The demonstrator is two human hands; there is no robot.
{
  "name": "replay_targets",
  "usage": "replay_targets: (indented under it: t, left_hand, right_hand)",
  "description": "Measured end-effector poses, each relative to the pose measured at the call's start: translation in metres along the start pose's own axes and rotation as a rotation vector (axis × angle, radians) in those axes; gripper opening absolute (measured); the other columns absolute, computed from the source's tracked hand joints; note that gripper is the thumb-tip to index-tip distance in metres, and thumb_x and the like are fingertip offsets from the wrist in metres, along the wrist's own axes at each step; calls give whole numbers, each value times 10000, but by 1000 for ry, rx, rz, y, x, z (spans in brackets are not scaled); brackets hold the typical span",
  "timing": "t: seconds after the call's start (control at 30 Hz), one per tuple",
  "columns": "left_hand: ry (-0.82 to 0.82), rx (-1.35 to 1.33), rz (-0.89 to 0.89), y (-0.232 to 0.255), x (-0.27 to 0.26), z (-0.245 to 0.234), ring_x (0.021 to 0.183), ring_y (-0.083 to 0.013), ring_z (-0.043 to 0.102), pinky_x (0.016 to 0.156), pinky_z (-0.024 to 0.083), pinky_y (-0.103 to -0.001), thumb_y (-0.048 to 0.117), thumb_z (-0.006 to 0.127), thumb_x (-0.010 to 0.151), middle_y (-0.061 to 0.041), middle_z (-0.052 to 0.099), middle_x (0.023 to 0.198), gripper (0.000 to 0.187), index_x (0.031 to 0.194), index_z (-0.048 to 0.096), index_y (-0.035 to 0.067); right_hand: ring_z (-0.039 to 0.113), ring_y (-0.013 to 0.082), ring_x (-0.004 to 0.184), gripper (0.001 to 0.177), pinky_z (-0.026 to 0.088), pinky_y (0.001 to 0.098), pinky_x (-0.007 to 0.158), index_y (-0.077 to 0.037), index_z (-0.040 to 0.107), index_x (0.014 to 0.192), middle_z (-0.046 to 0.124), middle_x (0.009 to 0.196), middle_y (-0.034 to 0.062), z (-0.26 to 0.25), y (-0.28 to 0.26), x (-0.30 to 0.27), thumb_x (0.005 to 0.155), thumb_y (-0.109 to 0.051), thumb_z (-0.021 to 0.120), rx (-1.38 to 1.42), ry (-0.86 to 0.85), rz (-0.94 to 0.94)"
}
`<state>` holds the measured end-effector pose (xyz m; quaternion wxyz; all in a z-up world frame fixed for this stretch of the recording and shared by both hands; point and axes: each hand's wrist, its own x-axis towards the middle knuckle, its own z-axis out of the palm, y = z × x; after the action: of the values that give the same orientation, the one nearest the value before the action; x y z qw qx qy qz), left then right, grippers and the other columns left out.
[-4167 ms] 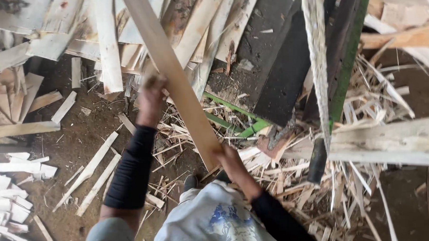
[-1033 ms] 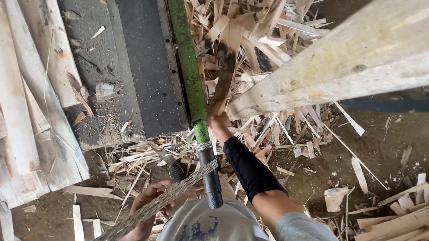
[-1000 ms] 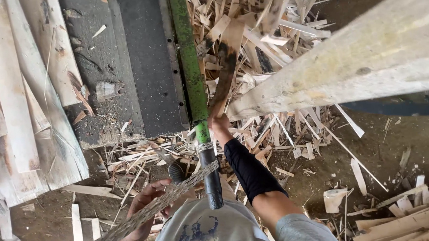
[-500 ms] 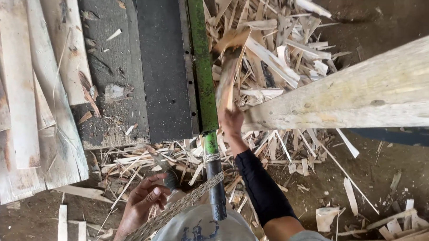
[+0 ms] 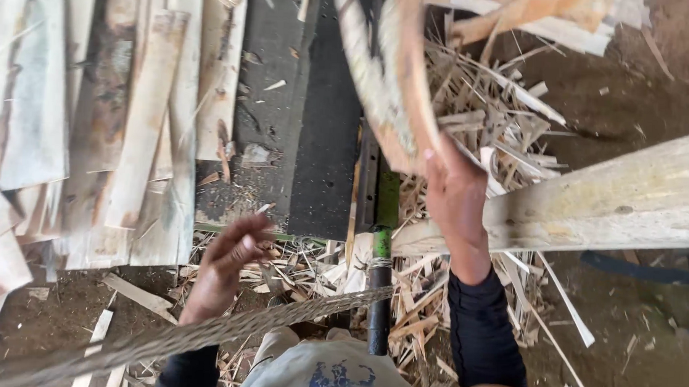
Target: The recorder uses a manual lever-action blade to cut thin pieces of wood to size.
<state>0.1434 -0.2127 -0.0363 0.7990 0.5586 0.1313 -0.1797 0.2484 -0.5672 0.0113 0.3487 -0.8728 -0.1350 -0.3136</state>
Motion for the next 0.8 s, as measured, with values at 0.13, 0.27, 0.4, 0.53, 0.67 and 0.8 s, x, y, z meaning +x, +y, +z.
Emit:
replay_targets:
  t: [0.13,0.27,0.4,0.53,0.67,0.8]
  left_hand:
    - [15,43,335,50,29,-6,1453,-387,434,1139,428,-516,519,579,946,-221,347,1637,861,1606,273,59]
    - [-66,-77,412,54,95,-37,1541,-416,333,1208,352,-545,675,504,979,-248,202,1726,997,1687,115,91]
    - [1,-174,293,29,142,-55,1455,-372,377,1111,414,-538,678,485,962,-221,170,1727,1005,1701,73,135]
    - [220,-131,13,-58,175,-100,1022,-348,667,799,608,-515,158,549,891,-132,547,1233,674,1513,309,64]
    - [205,-111,49,-118,175,-132,935,-278,670,770,654,-428,-3,587,974,-138,632,1095,499,1448,433,-23]
    - [87,-277,92,-118,144,-149,954,-248,710,793,648,-383,-21,601,906,-119,691,1132,449,1351,537,-8]
  right_hand:
    - [626,163,488,313,516,272,379,38,616,1310,704,738,137,10,-52,-14,1029,-100,637,-135,-438,-51]
    - [534,124,391,421,458,265,304,97,494,1399,626,654,66,38,-113,-31,1011,-50,565,-42,-678,-135]
    - [525,106,397,335,468,249,366,84,474,1378,592,562,21,80,-127,-45,1133,-141,514,50,-1134,-31]
    - [651,235,691,558,558,331,581,-6,471,1493,681,971,179,102,-105,-66,1039,-303,604,506,-1446,-67]
    - [762,242,1041,530,672,348,869,-42,513,1478,715,1255,186,65,-101,-49,1045,-345,545,732,-1187,48]
    - [763,246,1014,367,678,369,846,-34,593,1387,723,1235,187,34,-68,-68,1078,-222,531,850,-502,408]
